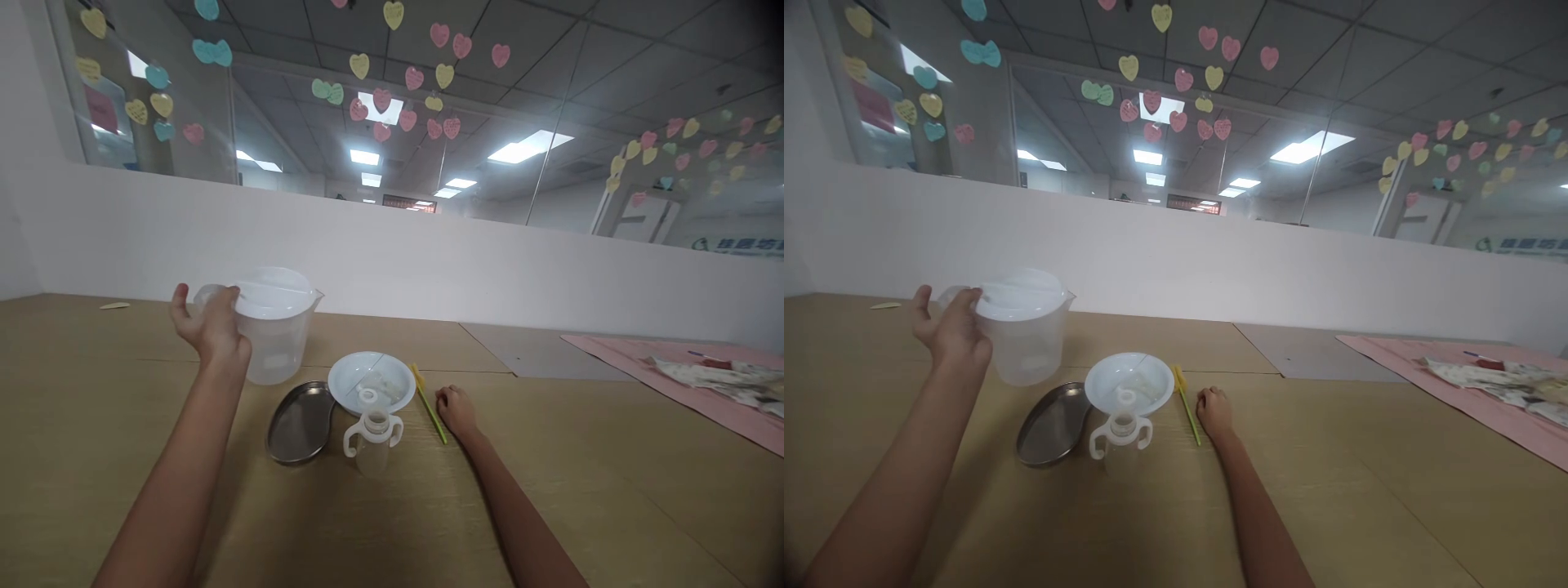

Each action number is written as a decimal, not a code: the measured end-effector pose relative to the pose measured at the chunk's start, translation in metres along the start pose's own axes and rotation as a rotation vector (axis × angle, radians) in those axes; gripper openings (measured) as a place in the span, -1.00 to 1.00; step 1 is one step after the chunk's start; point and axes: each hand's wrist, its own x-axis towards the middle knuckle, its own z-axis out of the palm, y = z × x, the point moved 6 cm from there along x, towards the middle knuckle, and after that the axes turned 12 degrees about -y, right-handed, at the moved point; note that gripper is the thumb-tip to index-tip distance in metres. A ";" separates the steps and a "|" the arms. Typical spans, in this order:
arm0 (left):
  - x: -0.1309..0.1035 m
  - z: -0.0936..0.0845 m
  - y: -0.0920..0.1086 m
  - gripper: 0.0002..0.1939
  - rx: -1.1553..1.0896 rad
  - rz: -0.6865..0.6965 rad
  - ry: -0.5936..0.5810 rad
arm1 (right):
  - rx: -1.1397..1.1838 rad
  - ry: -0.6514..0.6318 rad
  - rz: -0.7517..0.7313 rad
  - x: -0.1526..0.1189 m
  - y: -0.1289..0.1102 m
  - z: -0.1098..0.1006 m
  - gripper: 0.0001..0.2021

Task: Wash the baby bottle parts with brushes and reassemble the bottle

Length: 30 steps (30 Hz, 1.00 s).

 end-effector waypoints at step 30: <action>0.053 -0.034 -0.049 -0.20 0.418 -0.045 -0.061 | -0.011 -0.004 0.001 0.000 -0.005 -0.001 -0.78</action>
